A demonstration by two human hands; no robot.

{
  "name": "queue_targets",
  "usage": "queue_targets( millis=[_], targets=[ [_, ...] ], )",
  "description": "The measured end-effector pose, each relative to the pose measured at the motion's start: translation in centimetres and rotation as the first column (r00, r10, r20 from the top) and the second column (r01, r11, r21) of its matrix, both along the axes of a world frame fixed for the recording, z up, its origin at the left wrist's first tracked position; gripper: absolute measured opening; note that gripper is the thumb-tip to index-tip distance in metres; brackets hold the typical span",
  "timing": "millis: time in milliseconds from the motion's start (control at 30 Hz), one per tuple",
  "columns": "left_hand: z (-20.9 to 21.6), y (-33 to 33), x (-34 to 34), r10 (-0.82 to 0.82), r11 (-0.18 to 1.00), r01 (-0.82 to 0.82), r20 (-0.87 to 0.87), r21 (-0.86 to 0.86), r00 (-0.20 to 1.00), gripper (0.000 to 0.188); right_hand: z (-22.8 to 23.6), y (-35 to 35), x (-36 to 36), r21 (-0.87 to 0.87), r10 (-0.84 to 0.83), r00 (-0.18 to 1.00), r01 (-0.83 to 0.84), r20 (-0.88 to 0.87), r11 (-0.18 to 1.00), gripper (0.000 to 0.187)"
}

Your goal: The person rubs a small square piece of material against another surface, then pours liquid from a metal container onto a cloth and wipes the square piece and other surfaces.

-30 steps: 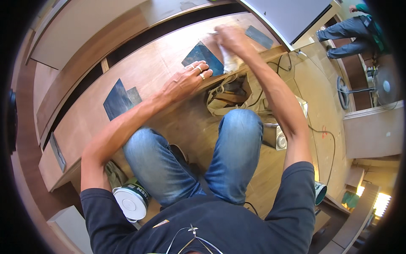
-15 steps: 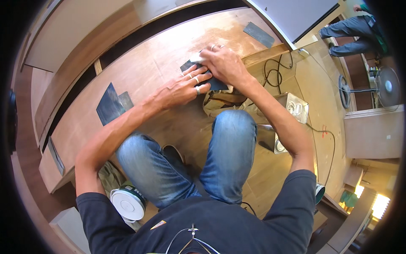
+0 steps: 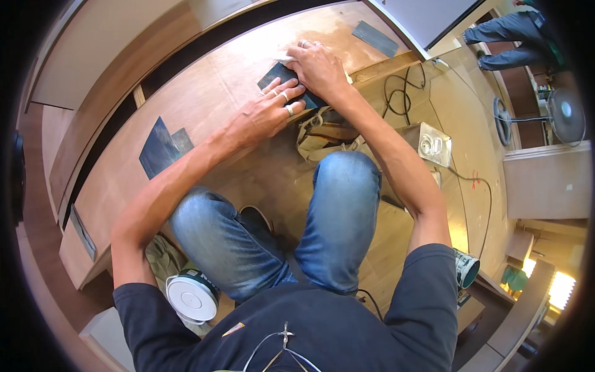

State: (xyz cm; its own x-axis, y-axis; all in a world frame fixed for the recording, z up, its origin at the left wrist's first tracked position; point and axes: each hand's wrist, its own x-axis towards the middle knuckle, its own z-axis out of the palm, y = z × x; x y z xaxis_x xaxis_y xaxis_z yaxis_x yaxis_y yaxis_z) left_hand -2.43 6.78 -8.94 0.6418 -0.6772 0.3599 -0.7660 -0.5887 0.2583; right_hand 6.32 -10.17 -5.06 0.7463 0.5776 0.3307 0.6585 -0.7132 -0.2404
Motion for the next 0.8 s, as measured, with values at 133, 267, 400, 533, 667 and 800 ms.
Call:
queue_targets(
  millis=[133,267,400,533,667,800],
  targets=[
    [-0.3,0.1,0.1,0.006,1.0,-0.006,0.036,0.002,0.999,0.027,0.4,-3.4,-3.2,-0.019,0.002,0.998,-0.004,-0.07,1.0,0.017],
    [0.2,-0.2,0.1,-0.017,1.0,0.018,0.025,-0.008,1.0,0.027,0.2,-2.8,-1.1,-0.044,0.027,0.997,-0.024,0.074,0.999,0.017],
    [-0.1,0.9,-0.1,0.006,1.0,-0.006,-0.002,-0.003,1.0,0.026,0.3,-0.6,0.2,-0.023,0.053,0.998,-0.053,-0.032,0.998,0.02],
    [0.4,0.7,0.0,-0.025,1.0,0.025,-0.03,0.015,0.999,0.028,2.9,-6.9,-2.6,-0.189,0.029,0.952,-0.091,-0.305,0.978,0.023],
    [0.7,0.4,0.0,-0.094,0.995,0.095,-0.025,0.034,0.995,0.028,5.8,-9.6,-0.1,-0.245,-0.12,0.965,0.061,-0.233,0.968,0.024],
    [0.5,1.1,-0.3,-0.108,0.993,0.11,-0.045,0.045,0.993,0.028,3.4,-3.7,-0.3,-0.111,0.073,0.977,-0.097,-0.201,0.989,0.023]
  ],
)
